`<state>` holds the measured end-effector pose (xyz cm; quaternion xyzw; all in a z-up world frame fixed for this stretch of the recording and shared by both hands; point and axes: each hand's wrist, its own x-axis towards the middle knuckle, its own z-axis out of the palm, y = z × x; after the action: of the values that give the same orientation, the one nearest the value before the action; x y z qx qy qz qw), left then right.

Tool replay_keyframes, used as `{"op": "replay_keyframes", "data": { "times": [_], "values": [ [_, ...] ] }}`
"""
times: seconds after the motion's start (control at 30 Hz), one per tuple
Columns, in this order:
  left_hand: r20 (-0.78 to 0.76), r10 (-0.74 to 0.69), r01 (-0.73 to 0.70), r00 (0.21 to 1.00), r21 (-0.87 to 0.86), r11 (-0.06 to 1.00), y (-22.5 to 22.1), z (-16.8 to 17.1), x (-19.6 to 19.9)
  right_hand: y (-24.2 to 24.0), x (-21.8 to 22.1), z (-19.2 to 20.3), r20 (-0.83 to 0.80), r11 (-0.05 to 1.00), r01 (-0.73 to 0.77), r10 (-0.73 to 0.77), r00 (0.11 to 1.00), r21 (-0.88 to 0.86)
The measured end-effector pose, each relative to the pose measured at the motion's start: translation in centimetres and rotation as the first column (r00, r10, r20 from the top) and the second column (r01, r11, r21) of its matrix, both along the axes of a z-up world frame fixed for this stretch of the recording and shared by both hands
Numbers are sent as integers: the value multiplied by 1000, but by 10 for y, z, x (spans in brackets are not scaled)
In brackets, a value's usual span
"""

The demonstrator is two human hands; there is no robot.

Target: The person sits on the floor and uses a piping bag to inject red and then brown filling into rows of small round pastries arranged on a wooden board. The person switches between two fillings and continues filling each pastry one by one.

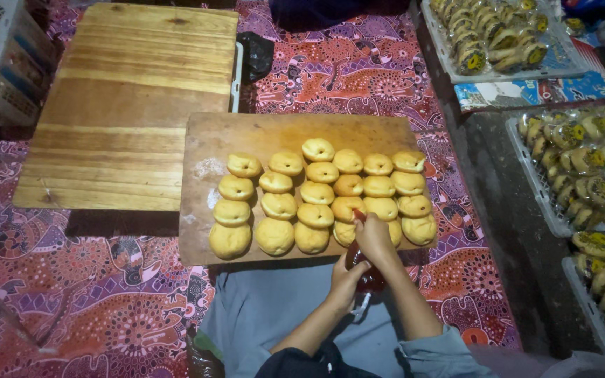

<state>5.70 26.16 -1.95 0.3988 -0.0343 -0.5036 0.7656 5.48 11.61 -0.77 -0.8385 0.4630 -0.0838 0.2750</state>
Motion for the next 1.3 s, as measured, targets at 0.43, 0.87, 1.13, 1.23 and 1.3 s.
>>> {"op": "replay_keyframes", "data": {
  "times": [0.43,0.87,1.13,1.23,1.3],
  "values": [
    [-29,-9,11,1000,63,998,-9,-18,6,-8,14,-21,-46,1000,1,0,999,28],
    [115,-72,59,991,113,992,6,-13,-2,-22,4,-3,-84,993,-44,54,995,114],
    [20,-63,62,998,45,997,9,7,-12,-45,13,-24,-239,990,-96,120,964,107],
    [33,-76,75,997,38,996,9,13,-9,-47,14,-33,-217,993,-80,97,971,85],
    [32,-72,72,997,10,997,7,15,-7,-46,15,-33,-188,995,-86,93,978,44]
  ]
}}
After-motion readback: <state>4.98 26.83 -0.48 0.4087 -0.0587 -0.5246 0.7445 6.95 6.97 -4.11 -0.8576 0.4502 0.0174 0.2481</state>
